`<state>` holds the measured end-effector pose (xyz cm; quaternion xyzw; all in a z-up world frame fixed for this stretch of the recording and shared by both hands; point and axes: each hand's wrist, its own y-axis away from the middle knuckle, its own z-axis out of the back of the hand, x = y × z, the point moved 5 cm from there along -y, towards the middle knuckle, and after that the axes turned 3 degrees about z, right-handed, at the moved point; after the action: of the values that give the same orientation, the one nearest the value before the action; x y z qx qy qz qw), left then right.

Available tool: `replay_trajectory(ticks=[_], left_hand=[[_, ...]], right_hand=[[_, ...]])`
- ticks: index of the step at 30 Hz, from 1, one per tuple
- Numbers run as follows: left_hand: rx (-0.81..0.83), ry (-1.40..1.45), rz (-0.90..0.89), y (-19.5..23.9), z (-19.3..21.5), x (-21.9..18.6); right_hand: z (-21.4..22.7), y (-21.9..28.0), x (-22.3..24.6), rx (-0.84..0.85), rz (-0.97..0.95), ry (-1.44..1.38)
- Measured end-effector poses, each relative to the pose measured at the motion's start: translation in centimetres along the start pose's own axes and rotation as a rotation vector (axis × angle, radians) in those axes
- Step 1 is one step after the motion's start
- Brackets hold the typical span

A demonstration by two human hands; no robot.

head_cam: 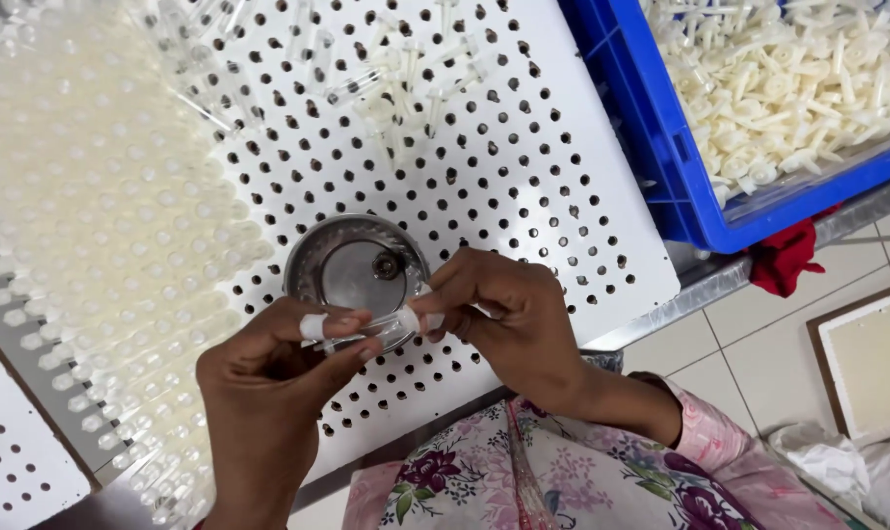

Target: Assembling small white plastic dropper components and placing them into a grid sorting tray.

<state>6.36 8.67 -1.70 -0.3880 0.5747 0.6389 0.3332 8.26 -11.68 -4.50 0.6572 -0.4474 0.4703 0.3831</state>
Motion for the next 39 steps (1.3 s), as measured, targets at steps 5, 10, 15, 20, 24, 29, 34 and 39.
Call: replay_trajectory(ticks=[5, 10, 15, 20, 24, 29, 34, 39], left_hand=[[-0.018, -0.263, -0.187, 0.0, -0.3, -1.3], [-0.048, 0.048, -0.031, -1.6, 0.8, 1.9], [0.026, 0.5, 0.247, -2.3, 2.0, 6.3], [0.023, 0.5, 0.365, -0.7, 1.4, 5.2], [-0.073, 0.131, 0.046, 0.8, 1.5, 2.4], [-0.06, -0.075, -0.157, 0.5, 2.0, 1.8], [0.075, 0.416, 0.334, -1.2, 2.3, 6.3], [0.107, 0.484, 0.424, -0.6, 2.2, 7.6]], right_hand=[[0.4, -1.5, -2.2, -0.009, -0.339, -0.147], [0.7, -3.2, -0.3, 0.084, -0.346, -0.205], [0.3, -1.3, 2.5, 0.113, 0.183, 0.264], [-1.6, -0.8, 4.5, 0.167, 0.804, 0.659], [-0.6, -1.3, 1.3, 0.167, 0.334, 0.414], [-0.4, -1.7, -0.7, 0.141, -0.202, -0.083], [-1.2, -0.6, 3.4, 0.301, 0.666, 0.447], [-1.3, -0.5, 3.9, 0.42, 0.997, 0.692]])
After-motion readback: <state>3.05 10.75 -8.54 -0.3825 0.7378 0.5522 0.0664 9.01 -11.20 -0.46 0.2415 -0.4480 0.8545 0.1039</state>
